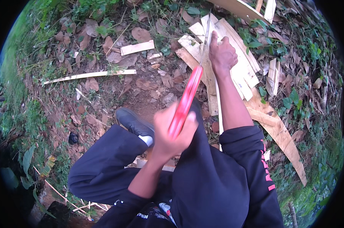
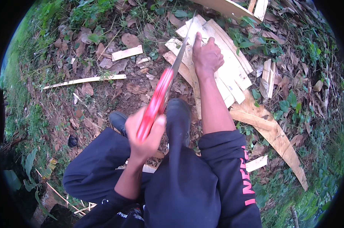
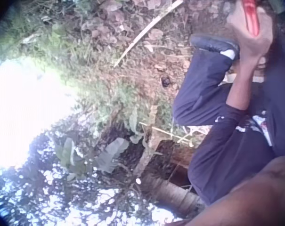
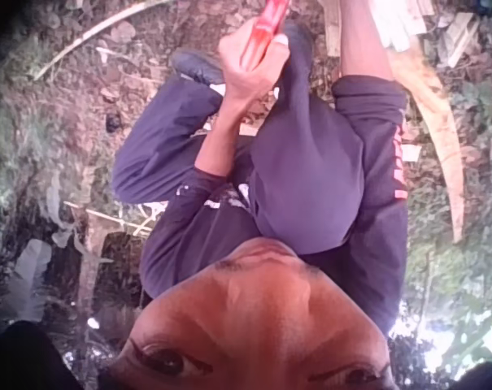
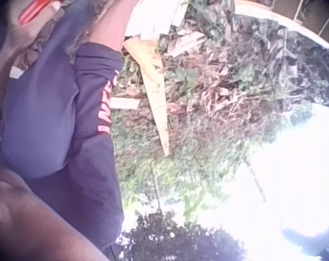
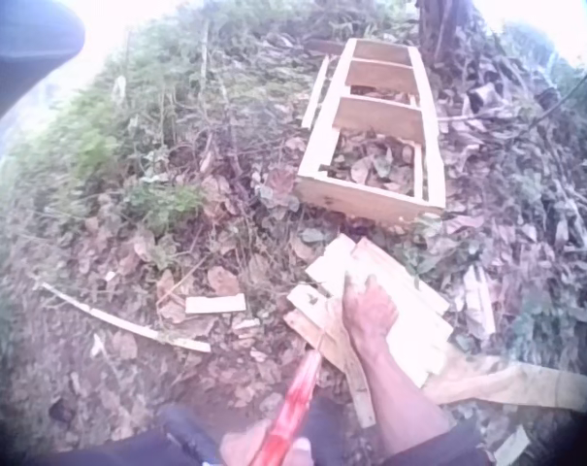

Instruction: The person sits on the ground and uses a hand saw to cut a wooden plank into smaller pieces. The person holds the wood with one hand and saws with the other, producing several cut pieces.

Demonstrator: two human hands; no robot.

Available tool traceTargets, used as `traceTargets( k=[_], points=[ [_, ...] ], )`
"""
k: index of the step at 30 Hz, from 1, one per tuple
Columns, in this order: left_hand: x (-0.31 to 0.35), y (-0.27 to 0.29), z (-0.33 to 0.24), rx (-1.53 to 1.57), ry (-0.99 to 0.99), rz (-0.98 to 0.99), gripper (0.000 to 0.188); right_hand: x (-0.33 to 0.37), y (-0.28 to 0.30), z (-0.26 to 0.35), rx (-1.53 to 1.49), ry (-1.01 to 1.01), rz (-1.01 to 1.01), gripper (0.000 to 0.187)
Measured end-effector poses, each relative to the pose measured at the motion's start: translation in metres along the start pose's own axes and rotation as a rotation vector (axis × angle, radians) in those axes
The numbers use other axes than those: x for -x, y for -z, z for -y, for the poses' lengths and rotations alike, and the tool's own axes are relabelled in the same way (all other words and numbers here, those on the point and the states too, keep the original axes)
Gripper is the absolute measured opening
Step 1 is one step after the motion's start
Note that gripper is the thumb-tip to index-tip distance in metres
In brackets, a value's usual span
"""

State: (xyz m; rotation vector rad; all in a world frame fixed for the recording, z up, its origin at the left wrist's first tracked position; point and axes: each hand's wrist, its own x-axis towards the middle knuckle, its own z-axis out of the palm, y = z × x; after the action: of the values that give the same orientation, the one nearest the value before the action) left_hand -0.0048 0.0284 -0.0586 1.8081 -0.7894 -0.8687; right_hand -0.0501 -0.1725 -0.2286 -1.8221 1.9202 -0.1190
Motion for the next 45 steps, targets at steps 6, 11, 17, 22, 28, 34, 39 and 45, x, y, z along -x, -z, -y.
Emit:
traceTargets(
  k=[6,11,17,22,28,34,39,45],
  points=[
    [0.018,-0.002,0.004,0.033,-0.056,-0.081,0.005,-0.002,-0.002,-0.004,-0.003,-0.007,-0.007,0.068],
    [-0.042,-0.024,0.023,0.0,0.096,-0.003,0.01,0.0,0.002,0.0,0.012,-0.031,0.03,0.069],
    [-0.002,-0.008,0.012,0.036,0.003,-0.071,0.018,0.001,-0.003,-0.002,-0.002,0.012,-0.033,0.069],
    [-0.001,-0.013,0.017,-0.008,0.052,-0.028,0.012,-0.004,0.0,-0.001,0.009,-0.017,-0.015,0.068],
    [0.004,-0.001,-0.019,0.028,0.054,0.134,0.016,-0.005,-0.001,-0.002,0.017,-0.009,-0.013,0.067],
    [0.028,0.031,-0.002,-0.071,0.086,-0.002,0.012,0.003,-0.01,-0.004,-0.032,0.034,-0.043,0.064],
    [0.014,0.024,-0.023,-0.09,-0.005,-0.042,0.014,0.013,-0.013,-0.006,0.002,0.149,-0.049,0.057],
    [-0.029,-0.007,-0.005,-0.021,0.058,0.009,0.01,0.003,-0.007,-0.009,0.032,0.076,0.014,0.06]
  ],
)
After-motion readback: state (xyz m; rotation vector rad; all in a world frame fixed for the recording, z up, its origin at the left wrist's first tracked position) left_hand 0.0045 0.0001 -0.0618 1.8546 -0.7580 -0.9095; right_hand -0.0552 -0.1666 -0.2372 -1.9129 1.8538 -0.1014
